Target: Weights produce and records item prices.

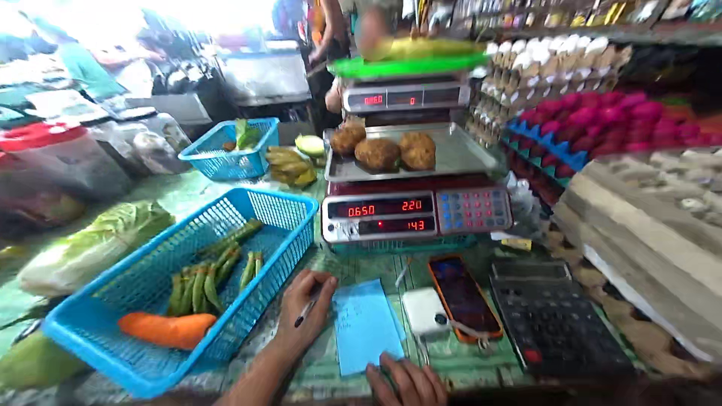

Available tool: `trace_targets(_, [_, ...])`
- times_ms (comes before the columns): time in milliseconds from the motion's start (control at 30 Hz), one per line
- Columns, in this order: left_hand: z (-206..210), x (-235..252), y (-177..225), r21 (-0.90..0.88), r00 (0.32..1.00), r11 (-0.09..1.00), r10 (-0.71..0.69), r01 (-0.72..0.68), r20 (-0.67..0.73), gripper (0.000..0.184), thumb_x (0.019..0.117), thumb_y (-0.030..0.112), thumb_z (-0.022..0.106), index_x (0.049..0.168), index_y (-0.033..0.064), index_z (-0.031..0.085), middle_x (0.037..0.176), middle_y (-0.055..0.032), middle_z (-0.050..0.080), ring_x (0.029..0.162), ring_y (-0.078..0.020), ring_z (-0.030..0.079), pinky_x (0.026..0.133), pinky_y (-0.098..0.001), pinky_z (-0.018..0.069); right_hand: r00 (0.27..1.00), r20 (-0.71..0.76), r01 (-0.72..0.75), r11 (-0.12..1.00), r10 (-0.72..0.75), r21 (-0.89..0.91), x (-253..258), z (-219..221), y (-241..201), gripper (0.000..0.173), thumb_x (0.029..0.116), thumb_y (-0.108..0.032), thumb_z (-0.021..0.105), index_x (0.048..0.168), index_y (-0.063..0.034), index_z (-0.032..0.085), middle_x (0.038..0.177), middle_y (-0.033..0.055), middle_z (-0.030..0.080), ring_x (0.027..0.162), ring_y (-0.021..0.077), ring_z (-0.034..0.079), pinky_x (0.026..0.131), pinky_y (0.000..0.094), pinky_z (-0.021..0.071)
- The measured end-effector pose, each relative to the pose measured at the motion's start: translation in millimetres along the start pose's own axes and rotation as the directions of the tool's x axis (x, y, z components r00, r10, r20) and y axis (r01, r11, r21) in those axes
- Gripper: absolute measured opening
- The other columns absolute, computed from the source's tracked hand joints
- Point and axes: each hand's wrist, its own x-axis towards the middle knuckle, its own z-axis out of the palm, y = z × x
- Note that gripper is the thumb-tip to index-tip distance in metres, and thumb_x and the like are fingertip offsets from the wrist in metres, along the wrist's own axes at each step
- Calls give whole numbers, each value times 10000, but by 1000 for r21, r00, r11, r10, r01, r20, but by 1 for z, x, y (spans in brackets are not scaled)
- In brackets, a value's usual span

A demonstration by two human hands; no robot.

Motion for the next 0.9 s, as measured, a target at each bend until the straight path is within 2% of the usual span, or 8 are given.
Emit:
trace_targets(133, [-2,-4,0,-32,998,999,-41,43,53,241,1036,258,562,986,75,710,891,12,671,809,-40,631,740,-244,550,998,-54,25,1000,-26,-18,-5,8,1,379,997,-434,530,1355,-337,603,1389,-33,597,1325,160,502,1172,403,291])
trace_targets(267, [-7,-9,10,-57,987,992,-106,114,118,230,1076,212,510,1116,46,665,890,13,659,747,-21,613,695,-222,544,999,-48,19,1000,-19,6,-7,4,-3,365,991,-395,555,1341,-319,628,1383,-13,614,1310,181,520,1174,410,286])
trace_targets(400, [-6,-3,8,-82,993,994,-62,70,95,232,1076,217,505,1127,60,668,886,12,675,722,-43,637,666,-235,567,997,-63,35,999,-37,-34,-2,8,1,385,994,-410,540,1361,-317,609,1394,-14,592,1327,175,495,1184,410,260])
trace_targets(533, [-5,-7,10,-203,992,972,-100,114,77,200,1074,210,521,1086,84,676,920,24,704,605,-7,561,543,-174,481,997,-59,48,998,-50,-43,-4,7,2,393,987,-398,553,1367,-317,611,1399,-16,596,1333,181,492,1184,411,253])
trace_targets(600, [-5,-2,17,-326,985,932,-126,157,115,176,1043,194,564,1014,78,693,892,11,731,579,-15,578,511,-184,481,997,-48,51,998,-53,-41,1,5,3,390,996,-392,544,1373,-314,607,1398,-11,601,1327,185,502,1178,414,263])
trace_targets(633, [-5,-1,20,-362,978,913,-140,188,153,184,1027,215,582,938,94,688,826,23,725,559,-16,576,495,-189,474,998,-36,47,998,-49,-29,0,3,1,386,995,-381,546,1369,-310,612,1386,-7,608,1313,190,513,1170,415,273])
trace_targets(733, [-1,8,28,-410,960,885,-120,220,254,310,1003,217,630,707,155,564,628,65,610,497,-21,529,457,-199,436,999,-14,39,999,-39,-21,-1,2,0,395,993,-368,550,1378,-310,615,1379,-8,618,1299,193,526,1166,422,280])
trace_targets(900, [20,-1,28,-328,945,934,-30,144,327,356,946,38,572,628,140,450,565,60,464,505,-27,451,491,-208,378,999,-14,39,999,-39,-16,-2,2,1,407,975,-346,574,1377,-309,618,1381,-2,619,1288,201,529,1170,428,265])
